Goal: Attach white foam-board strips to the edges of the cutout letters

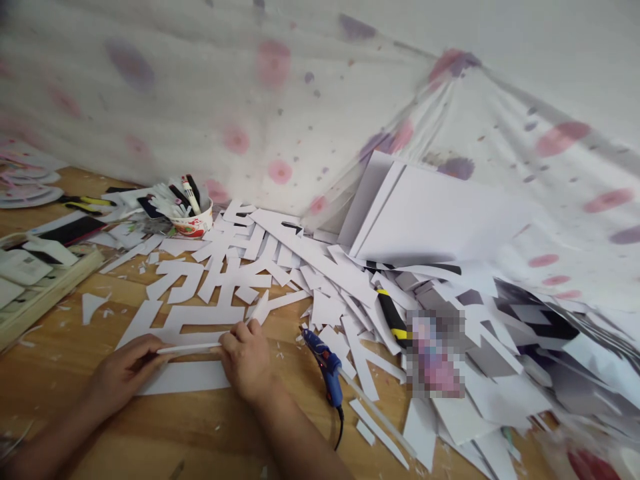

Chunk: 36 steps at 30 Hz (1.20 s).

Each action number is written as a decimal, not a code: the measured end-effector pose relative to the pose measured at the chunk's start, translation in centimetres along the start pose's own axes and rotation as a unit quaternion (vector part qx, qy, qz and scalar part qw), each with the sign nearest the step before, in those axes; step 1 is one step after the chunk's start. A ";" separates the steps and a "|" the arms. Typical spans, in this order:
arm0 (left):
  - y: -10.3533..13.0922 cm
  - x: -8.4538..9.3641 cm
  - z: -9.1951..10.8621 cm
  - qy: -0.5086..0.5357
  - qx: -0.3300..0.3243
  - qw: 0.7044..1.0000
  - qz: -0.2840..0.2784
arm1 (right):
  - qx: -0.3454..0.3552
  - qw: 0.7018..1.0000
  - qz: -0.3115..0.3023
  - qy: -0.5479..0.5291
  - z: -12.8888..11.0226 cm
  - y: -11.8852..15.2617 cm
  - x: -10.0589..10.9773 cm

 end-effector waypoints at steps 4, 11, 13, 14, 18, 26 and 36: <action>-0.2 0.1 0.3 0.007 -0.009 1.000 0.006 | 0.006 1.000 -0.007 -0.013 -0.1 -0.3 0.5; -0.1 -0.1 -0.1 0.006 -0.001 1.000 -0.016 | 0.015 1.000 -0.012 -0.001 -0.4 -0.5 0.7; -0.1 -0.1 -0.2 0.007 -0.003 1.000 -0.018 | 0.016 1.000 -0.013 0.002 -0.4 -0.5 0.7; 0.0 -0.1 -0.2 0.010 -0.008 1.000 -0.015 | 0.015 1.000 -0.015 0.003 -0.4 -0.5 0.6; 0.1 -0.3 -0.5 0.005 -0.015 1.000 -0.008 | 0.013 1.000 -0.016 0.008 -0.2 -0.4 0.3; -1.5 1.7 2.9 -0.047 -0.055 0.993 0.091 | 0.001 0.999 0.006 0.046 -0.1 -0.1 -0.3; -6.6 -5.8 8.4 -0.022 0.047 0.995 -0.087 | 0.026 1.000 0.007 -0.015 -0.4 -0.5 -0.2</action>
Point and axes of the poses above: each hand's wrist, its own y-axis away from the middle knuckle, its own x-axis out of the back of the hand, z = x × y, the point moved 4 cm from there along -y, towards the middle knuckle, and after that the axes turned 2 degrees about y, right-handed, at the moved point
